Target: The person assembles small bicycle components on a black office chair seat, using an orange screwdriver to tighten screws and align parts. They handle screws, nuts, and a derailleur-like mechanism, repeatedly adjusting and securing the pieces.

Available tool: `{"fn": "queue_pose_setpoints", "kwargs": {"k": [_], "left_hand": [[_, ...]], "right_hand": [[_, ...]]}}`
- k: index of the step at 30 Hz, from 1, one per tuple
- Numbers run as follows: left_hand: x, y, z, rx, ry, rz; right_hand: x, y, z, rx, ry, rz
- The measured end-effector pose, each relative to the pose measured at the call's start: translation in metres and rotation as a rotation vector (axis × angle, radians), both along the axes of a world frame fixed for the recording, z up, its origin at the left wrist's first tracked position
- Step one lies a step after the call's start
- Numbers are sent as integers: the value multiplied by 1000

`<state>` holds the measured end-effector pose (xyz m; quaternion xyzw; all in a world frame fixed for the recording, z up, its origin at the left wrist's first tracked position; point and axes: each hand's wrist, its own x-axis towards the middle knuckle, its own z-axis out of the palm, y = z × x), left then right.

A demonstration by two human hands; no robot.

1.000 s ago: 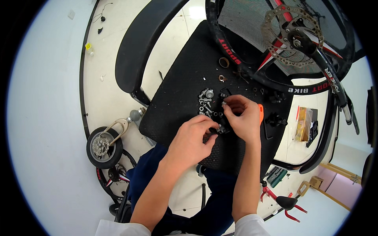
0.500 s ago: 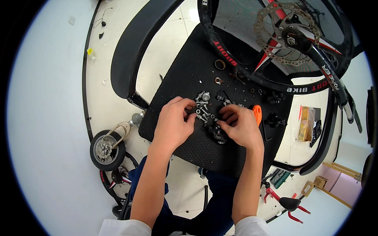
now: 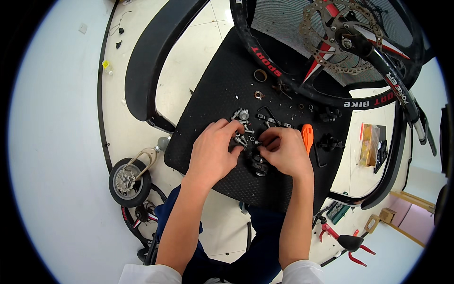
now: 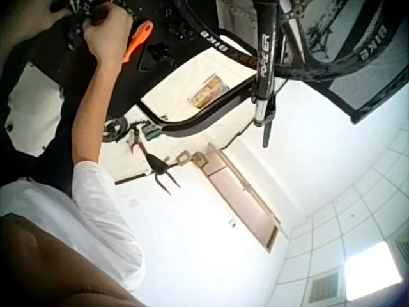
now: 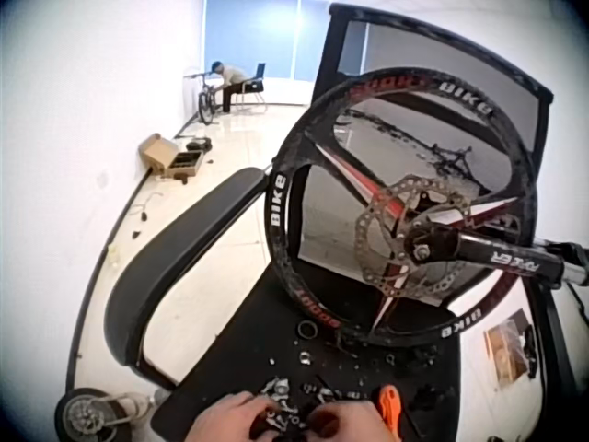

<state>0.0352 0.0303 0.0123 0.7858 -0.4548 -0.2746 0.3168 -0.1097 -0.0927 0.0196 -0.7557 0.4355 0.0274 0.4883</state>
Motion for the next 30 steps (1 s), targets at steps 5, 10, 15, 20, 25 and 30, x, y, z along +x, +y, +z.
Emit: {"fn": "queue_pose_setpoints", "kwargs": {"k": [5, 10, 15, 20, 25, 30], "left_hand": [[3, 2, -9, -30, 26, 31], [7, 3, -6, 1, 34, 46], [9, 3, -2, 10, 45, 34], [9, 5, -8, -2, 47, 10], [10, 7, -10, -17, 46, 15], [11, 3, 4, -29, 172, 54]], "right_hand": [[-3, -2, -3, -107, -136, -55], [-4, -1, -7, -87, -313, -111], [-2, 0, -7, -122, -306, -73], [1, 3, -3, -322, -216, 61], [15, 15, 1, -262, -223, 143], [17, 14, 1, -152, -259, 71]]}}
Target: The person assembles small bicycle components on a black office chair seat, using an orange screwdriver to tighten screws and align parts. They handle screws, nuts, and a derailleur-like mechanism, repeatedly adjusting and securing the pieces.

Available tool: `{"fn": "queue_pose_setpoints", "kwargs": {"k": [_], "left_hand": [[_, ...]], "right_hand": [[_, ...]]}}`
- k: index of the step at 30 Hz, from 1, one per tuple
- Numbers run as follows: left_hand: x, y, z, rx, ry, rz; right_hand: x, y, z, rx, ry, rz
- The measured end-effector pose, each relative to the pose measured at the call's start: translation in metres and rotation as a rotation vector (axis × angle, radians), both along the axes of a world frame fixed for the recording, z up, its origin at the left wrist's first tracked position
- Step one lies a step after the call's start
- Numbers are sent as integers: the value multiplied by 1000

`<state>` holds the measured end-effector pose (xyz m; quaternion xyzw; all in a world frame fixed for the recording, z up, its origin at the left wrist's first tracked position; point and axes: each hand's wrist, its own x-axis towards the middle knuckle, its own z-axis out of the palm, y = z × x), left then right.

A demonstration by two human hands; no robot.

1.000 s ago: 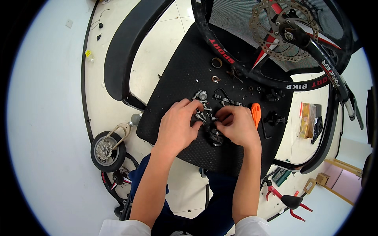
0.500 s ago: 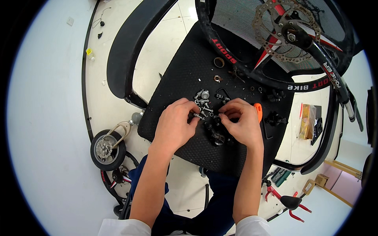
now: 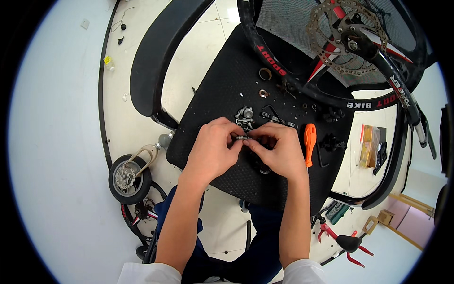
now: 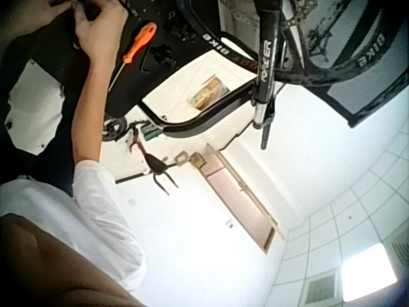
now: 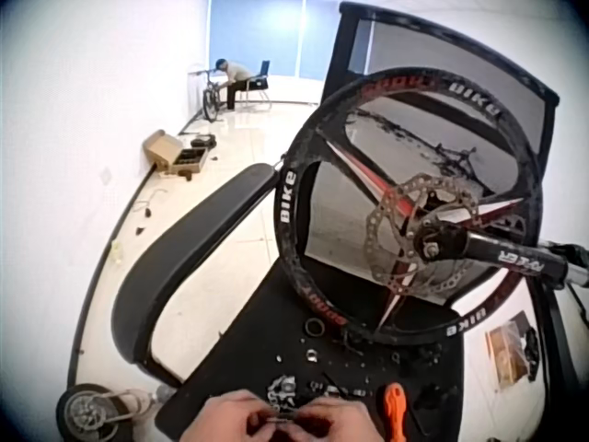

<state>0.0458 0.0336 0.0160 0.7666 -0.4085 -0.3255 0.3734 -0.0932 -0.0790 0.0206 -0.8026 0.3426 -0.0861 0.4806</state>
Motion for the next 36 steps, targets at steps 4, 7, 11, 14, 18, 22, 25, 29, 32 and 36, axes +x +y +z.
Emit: {"fn": "queue_pose_setpoints", "kwargs": {"k": [4, 7, 11, 14, 18, 22, 25, 29, 32, 36], "left_hand": [[-1, -1, 1, -80, 85, 13], [-6, -3, 2, -115, 118, -4], [-8, -5, 1, -113, 121, -4], [-7, -4, 2, -103, 119, 11], [-2, -3, 3, -87, 105, 27], [5, 1, 5, -10, 92, -27], [10, 9, 6, 45, 125, -64], [10, 10, 10, 148, 124, -120], [11, 13, 10, 178, 168, -146], [9, 13, 7, 184, 212, -153]], "right_hand": [[-8, -5, -8, 84, -182, -47], [-16, -12, -2, 183, -137, -37], [-14, -8, 0, 35, -123, 37], [-13, -9, -2, 43, -176, -7], [-21, -12, -6, 164, -179, -172], [-29, -19, -2, 184, -104, -101], [-29, -19, 7, 228, 32, -12], [-24, -13, 11, 177, 75, 91], [-15, -9, 21, 180, 178, 112], [-12, -6, 19, 170, 256, 110]]}}
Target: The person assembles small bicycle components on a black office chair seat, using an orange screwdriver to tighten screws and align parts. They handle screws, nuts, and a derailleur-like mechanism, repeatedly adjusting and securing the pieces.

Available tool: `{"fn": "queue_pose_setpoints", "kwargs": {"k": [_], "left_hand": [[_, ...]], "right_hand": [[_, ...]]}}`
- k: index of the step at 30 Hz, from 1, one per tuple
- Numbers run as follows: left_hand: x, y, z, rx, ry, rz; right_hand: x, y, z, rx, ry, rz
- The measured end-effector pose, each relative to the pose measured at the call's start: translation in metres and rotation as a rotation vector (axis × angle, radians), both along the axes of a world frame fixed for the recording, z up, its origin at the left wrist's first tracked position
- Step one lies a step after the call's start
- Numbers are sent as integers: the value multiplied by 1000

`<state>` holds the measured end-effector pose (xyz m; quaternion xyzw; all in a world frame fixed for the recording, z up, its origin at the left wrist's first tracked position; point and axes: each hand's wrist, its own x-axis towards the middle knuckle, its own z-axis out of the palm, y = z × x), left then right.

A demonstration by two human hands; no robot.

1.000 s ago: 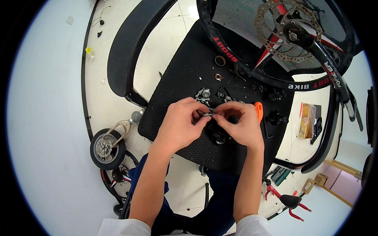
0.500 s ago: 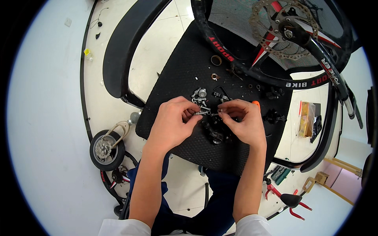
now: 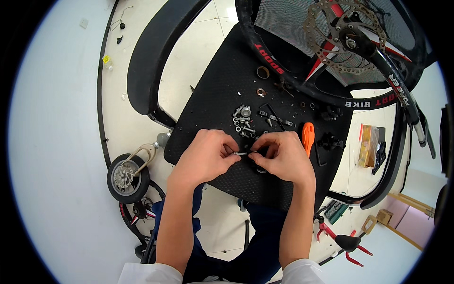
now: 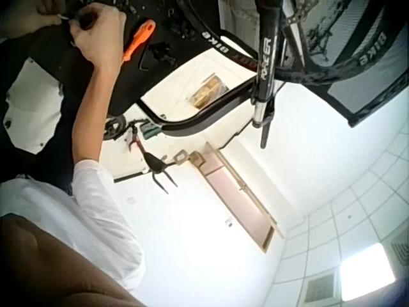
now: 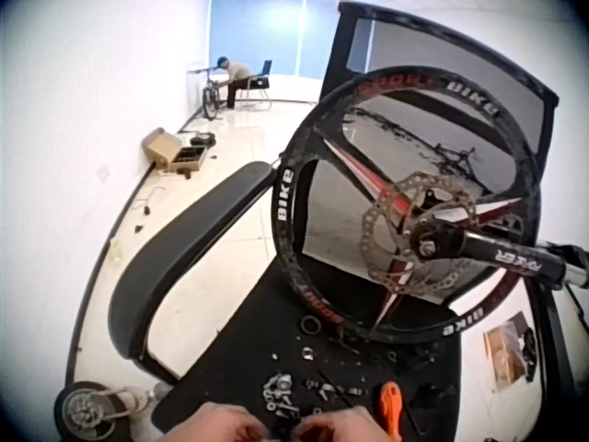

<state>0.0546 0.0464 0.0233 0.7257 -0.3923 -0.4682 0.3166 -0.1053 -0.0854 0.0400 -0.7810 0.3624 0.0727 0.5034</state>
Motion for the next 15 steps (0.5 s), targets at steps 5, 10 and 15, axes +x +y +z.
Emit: {"fn": "queue_pose_setpoints", "kwargs": {"k": [5, 10, 15], "left_hand": [[-3, -3, 0, -105, 41, 29], [-8, -9, 8, -216, 86, 41], [-17, -12, 4, -352, 87, 88]], "right_hand": [[-16, 2, -17, 119, -196, -191], [-36, 2, -26, 274, -430, -408], [-37, 2, -24, 361, -507, -431]]}}
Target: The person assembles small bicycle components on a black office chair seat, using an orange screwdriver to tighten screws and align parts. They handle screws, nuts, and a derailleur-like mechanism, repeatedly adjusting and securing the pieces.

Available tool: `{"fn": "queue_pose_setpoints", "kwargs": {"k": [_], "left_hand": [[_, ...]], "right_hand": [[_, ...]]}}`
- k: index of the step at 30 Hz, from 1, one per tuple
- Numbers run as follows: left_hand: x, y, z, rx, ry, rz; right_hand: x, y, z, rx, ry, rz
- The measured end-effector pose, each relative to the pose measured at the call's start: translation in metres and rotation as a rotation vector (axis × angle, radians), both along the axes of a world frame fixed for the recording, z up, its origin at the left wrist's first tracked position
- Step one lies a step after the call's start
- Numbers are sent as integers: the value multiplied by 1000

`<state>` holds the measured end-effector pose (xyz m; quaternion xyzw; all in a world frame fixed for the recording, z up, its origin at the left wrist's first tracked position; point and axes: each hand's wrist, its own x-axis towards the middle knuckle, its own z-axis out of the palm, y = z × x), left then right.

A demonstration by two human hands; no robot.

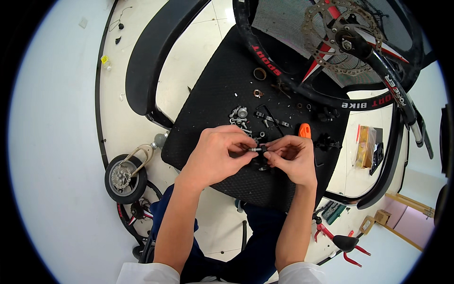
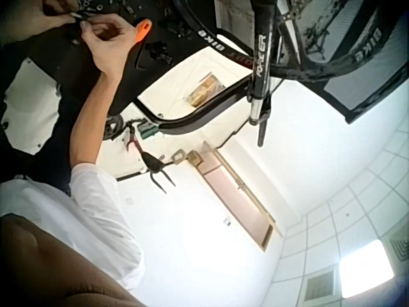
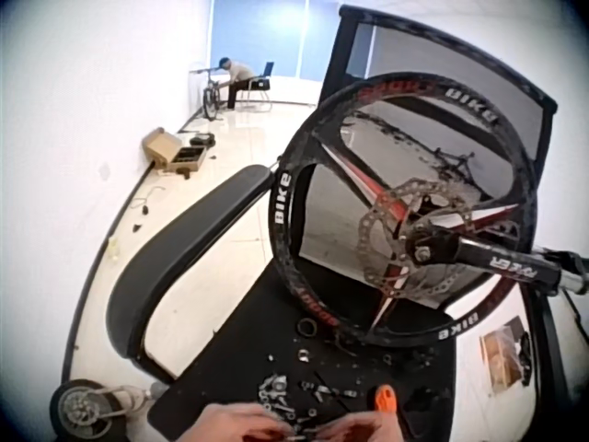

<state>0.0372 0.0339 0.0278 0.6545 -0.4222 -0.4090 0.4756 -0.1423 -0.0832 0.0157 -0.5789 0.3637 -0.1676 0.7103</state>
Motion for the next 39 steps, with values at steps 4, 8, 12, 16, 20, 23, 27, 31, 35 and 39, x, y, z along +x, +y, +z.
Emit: {"fn": "queue_pose_setpoints", "kwargs": {"k": [4, 8, 12, 16, 20, 23, 27, 31, 35, 39], "left_hand": [[-3, -3, 3, -44, 51, 41], [-6, -4, 0, -24, 89, 53], [-4, -5, 2, 3, 46, 36], [-3, -5, 1, 38, -118, 24], [-6, -6, -1, 8, -10, 60], [-8, -7, 0, -42, 31, 58], [-6, -5, -5, -156, -88, -43], [-6, -7, -4, -137, -92, -70], [-8, -7, -4, -67, 30, -27], [-9, -7, -4, -59, 83, -12]], "right_hand": [[0, 1, 0, 65, -32, -48], [0, 1, -8, 89, -75, -44], [-1, -3, -13, 106, -95, -47], [-2, -5, -13, 121, -106, -12], [-5, -6, -12, 142, -115, 4], [-10, -9, -13, 142, -141, 28], [-18, -14, -16, 136, -154, 91], [-10, -15, -3, 236, -129, 79], [-16, -16, -9, 154, -98, 135], [-14, -15, -5, 148, -92, 146]]}}
